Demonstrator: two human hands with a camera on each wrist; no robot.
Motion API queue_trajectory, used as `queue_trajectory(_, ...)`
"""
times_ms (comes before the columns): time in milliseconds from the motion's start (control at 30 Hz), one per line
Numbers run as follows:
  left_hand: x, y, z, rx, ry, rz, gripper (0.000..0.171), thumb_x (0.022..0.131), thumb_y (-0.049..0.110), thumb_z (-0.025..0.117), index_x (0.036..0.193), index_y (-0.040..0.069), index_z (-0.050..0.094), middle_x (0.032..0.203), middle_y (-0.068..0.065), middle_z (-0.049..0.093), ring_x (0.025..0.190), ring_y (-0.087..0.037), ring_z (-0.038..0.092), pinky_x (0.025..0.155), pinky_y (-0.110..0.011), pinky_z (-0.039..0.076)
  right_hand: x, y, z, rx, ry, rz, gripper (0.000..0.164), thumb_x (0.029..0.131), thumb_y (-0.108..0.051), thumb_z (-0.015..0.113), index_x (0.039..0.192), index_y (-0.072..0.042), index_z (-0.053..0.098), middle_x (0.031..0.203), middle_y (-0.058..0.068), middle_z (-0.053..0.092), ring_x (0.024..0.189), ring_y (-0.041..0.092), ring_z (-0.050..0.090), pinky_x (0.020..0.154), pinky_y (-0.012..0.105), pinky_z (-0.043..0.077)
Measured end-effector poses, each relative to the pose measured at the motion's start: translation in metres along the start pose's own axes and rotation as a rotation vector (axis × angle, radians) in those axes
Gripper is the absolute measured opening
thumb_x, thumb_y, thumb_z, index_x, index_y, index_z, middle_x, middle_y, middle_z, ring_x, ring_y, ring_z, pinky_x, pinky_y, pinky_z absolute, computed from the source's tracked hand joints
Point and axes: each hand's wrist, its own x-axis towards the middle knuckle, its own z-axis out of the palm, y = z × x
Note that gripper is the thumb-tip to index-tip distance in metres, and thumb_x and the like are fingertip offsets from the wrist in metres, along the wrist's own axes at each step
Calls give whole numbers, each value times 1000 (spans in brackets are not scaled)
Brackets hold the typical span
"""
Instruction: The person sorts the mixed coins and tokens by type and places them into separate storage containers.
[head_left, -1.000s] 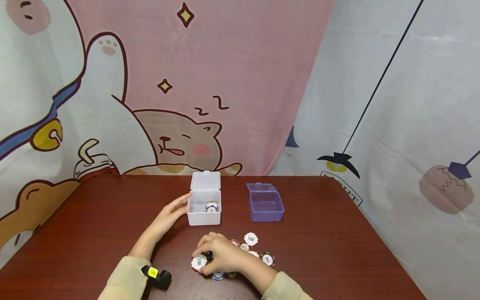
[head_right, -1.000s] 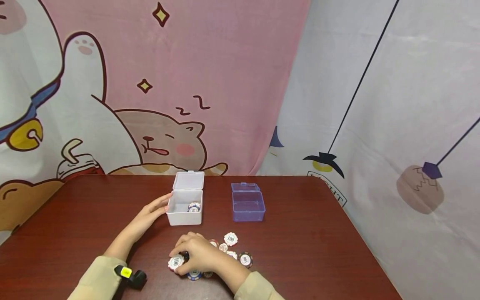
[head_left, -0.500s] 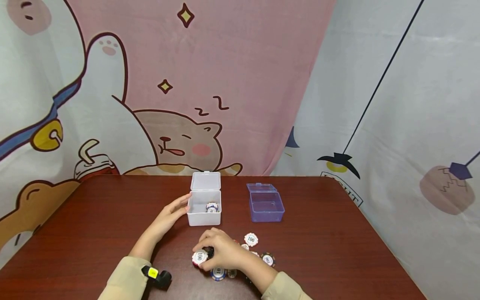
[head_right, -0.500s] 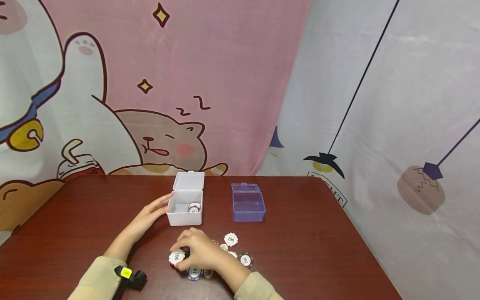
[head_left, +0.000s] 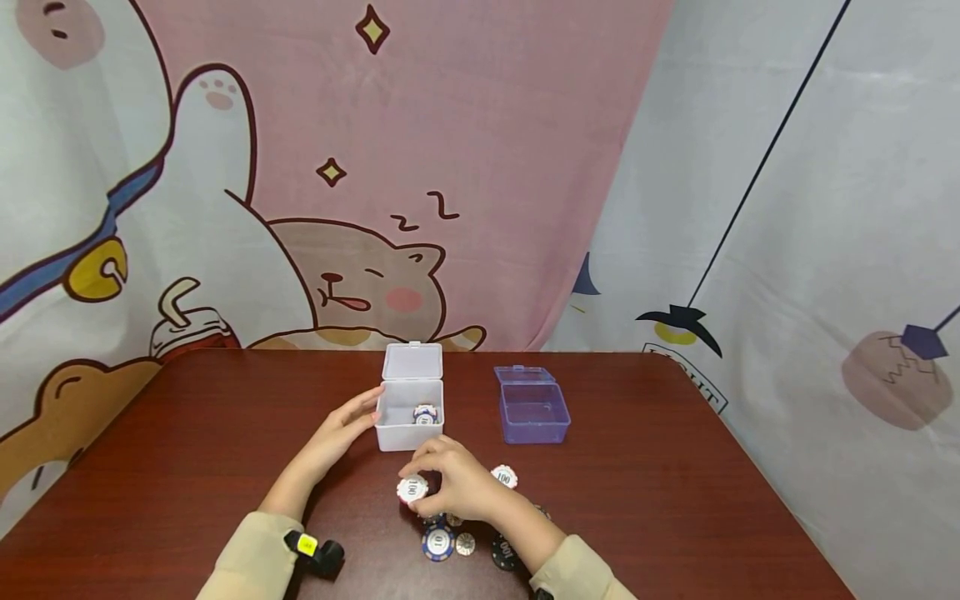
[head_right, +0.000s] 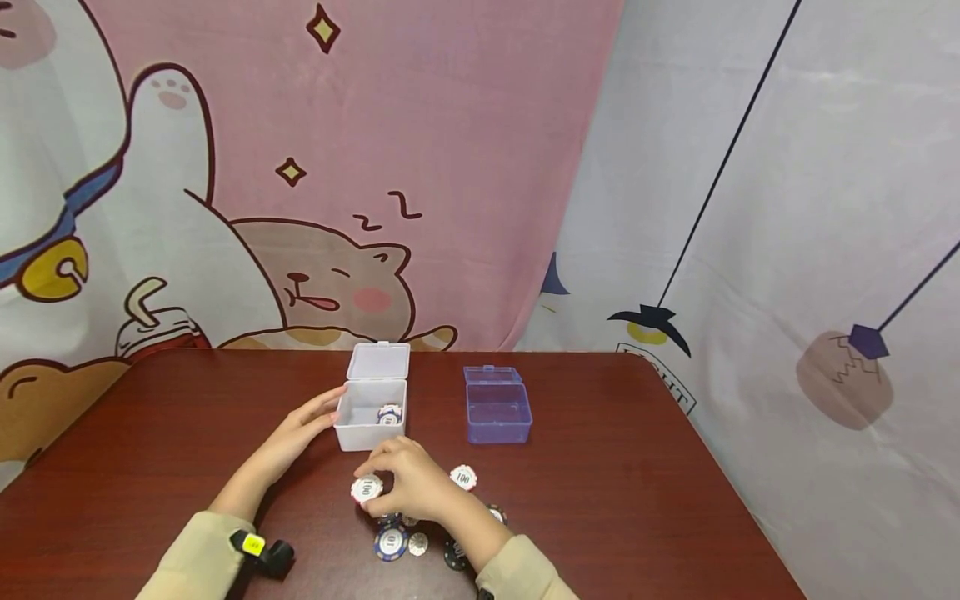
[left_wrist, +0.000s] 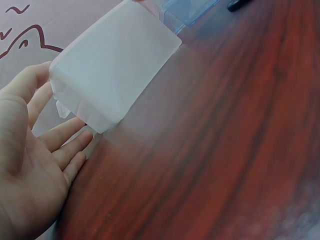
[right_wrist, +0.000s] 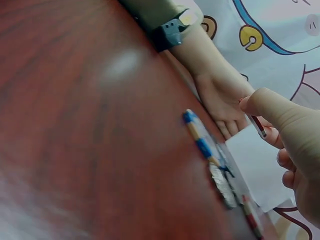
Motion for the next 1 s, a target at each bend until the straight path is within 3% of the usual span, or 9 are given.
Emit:
queue_trajectory(267, 1, 1, 1, 10, 9, -6, 49, 98, 19, 56, 144, 10, 43, 141, -21, 45, 128, -38, 42, 103, -58, 28, 5, 2, -15, 19, 31, 49, 38, 68, -16, 81, 105, -12, 74, 101, -10, 60, 97, 6, 50, 84, 23, 41)
queue_trajectory(567, 0, 2, 0, 18, 9, 4, 48, 98, 18, 55, 144, 11, 44, 141, -21, 45, 128, -38, 42, 103, -58, 28, 15, 7, -31, -27, 87, 13, 35, 68, -17, 82, 102, -12, 75, 100, -6, 61, 94, 10, 50, 81, 25, 42)
queue_trajectory(1000, 0, 1, 0, 9, 10, -2, 49, 97, 21, 57, 144, 11, 44, 141, -21, 45, 128, -36, 42, 103, -56, 28, 31, 21, -42, -28, 153, 53, 37, 68, -16, 83, 104, -10, 75, 97, -4, 60, 91, 12, 49, 79, 30, 44)
